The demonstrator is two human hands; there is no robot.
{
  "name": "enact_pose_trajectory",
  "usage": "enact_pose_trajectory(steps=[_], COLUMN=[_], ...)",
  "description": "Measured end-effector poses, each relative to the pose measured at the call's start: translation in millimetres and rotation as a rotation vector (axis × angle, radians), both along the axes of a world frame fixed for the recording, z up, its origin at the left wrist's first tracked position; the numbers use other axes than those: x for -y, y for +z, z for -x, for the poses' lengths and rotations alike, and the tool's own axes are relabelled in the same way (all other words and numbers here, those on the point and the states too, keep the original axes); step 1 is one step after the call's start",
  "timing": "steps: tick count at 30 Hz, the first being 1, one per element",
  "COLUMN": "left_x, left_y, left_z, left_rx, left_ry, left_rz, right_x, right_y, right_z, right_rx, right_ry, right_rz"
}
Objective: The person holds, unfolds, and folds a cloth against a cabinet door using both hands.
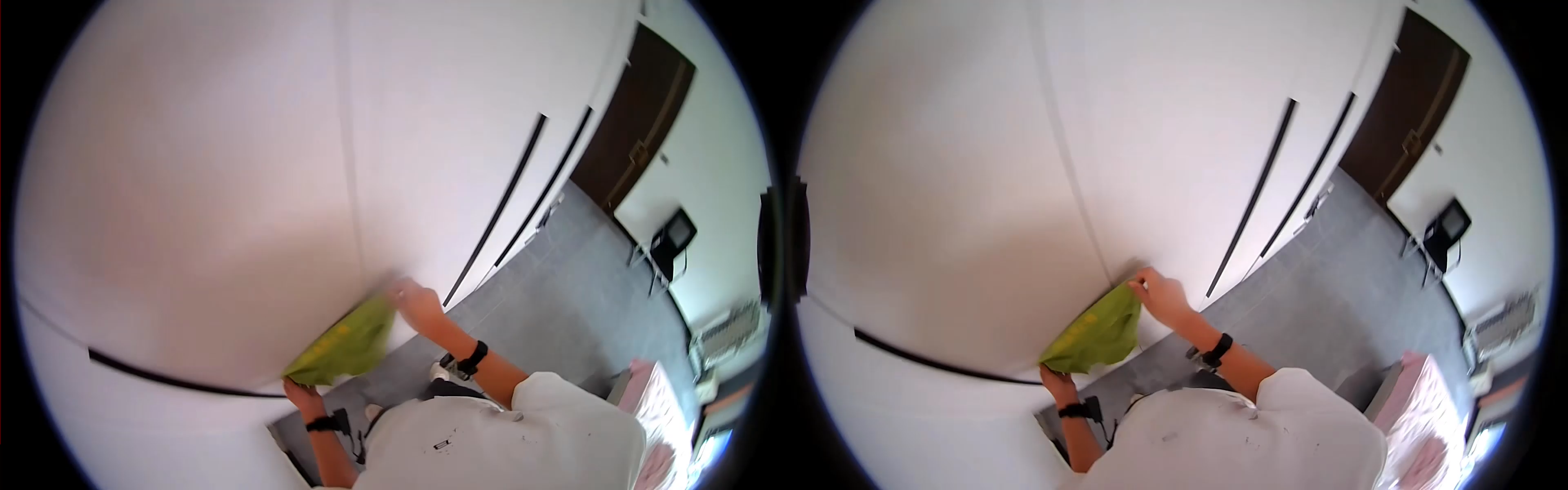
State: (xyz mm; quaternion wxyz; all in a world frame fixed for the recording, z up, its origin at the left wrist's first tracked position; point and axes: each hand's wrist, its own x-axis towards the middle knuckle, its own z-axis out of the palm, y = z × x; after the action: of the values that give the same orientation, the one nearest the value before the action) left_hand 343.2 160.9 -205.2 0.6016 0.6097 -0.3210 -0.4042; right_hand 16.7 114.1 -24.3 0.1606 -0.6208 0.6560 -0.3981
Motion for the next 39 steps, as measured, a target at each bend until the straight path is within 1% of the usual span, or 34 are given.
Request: enact_pose_trajectory(steps=[1,2,3,4,5,6,8,9,11,12,13,14,15,17,18,19,20,21,24,25,27,28,30,31,34,37,38,39], left_x=[13.6,24.4,30.1,40.8,-10.1,-20.1,-15.5,-11.6,-2.3,3.9,4.4,6.6,9.3,10.8,14.4,17.1,17.6,18.0,24.4,27.0,28.4,30.4,34.0,36.3,40.1,41.9,40.9,38.2], left_y=[4.9,14.5,42.0,61.1,29.4,34.8,48.0,57.2,80.5,91.7,104.7,117.9,130.6,157.9,168.1,174.9,180.9,187.1,198.2,200.6,203.9,206.9,211.7,214.4,218.0,224.0,226.5,226.4], left_z=[17.5,39.3,68.8,96.1,4.2,-7.3,9.9,24.1,58.4,75.6,88.1,102.1,114.0,139.5,152.7,156.4,166.3,176.5,206.0,214.3,218.9,229.4,245.3,253.2,266.5,279.5,283.0,279.9], left_rx=[-0.666,-0.637,-0.693,-0.756,-0.798,-0.840,-0.891,-0.867,-0.919,-0.901,-0.910,-0.924,-0.914,-0.930,-0.920,-0.930,-0.940,-0.932,-0.906,-0.907,-0.913,-0.896,-0.886,-0.887,-0.902,-0.939,-0.953,-0.958], left_ry=[0.034,0.003,-0.046,-0.090,-0.104,-0.111,-0.109,-0.109,-0.209,-0.206,-0.255,-0.305,-0.300,-0.342,-0.332,-0.337,-0.340,-0.329,-0.360,-0.369,-0.368,-0.363,-0.351,-0.367,-0.369,-0.363,-0.367,-0.364], left_rz=[-0.008,-0.007,-0.018,-0.029,0.023,0.037,0.032,0.031,0.106,0.105,0.130,0.156,0.158,0.202,0.200,0.217,0.234,0.231,0.313,0.317,0.326,0.327,0.338,0.357,0.359,0.328,0.308,0.308], right_x=[3.4,9.0,13.2,20.4,-35.0,-48.9,-49.5,-41.1,-32.9,-22.5,-19.1,-18.4,-16.5,-13.7,-13.0,-13.7,-11.3,-4.4,10.4,16.9,29.7,35.8,44.2,46.2,49.0,52.3,50.0,50.8], right_y=[0.3,4.9,11.6,9.5,-14.2,-10.4,5.3,1.6,29.3,32.0,39.5,48.5,56.3,70.5,84.1,98.4,104.7,104.3,108.3,109.9,113.1,117.2,127.6,134.0,153.8,171.9,181.0,180.9], right_z=[24.3,50.8,80.4,105.8,4.8,-8.9,8.6,26.3,58.7,81.1,97.9,114.8,128.0,154.2,165.2,165.7,174.5,186.4,213.5,217.4,210.8,213.6,212.7,215.5,224.2,231.6,232.2,227.9], right_rx=[0.032,0.105,0.173,0.214,0.190,0.201,0.585,0.647,0.968,0.938,0.908,0.979,0.988,0.810,0.822,0.763,0.705,0.715,0.263,0.262,0.237,0.235,0.331,0.333,0.295,0.322,0.362,0.358], right_ry=[-0.055,-0.131,-0.176,-0.163,-0.123,-0.125,-0.108,-0.087,-0.011,0.026,0.065,0.132,0.137,0.240,0.245,0.307,0.369,0.374,0.236,0.245,0.136,0.145,0.009,0.018,-0.104,-0.138,-0.134,-0.131], right_rz=[-0.061,-0.079,-0.080,0.027,0.175,0.189,0.082,0.167,0.238,0.257,0.275,0.289,0.288,0.349,0.342,0.408,0.472,0.465,0.575,0.576,0.683,0.686,0.739,0.740,0.760,0.760,0.701,0.700])
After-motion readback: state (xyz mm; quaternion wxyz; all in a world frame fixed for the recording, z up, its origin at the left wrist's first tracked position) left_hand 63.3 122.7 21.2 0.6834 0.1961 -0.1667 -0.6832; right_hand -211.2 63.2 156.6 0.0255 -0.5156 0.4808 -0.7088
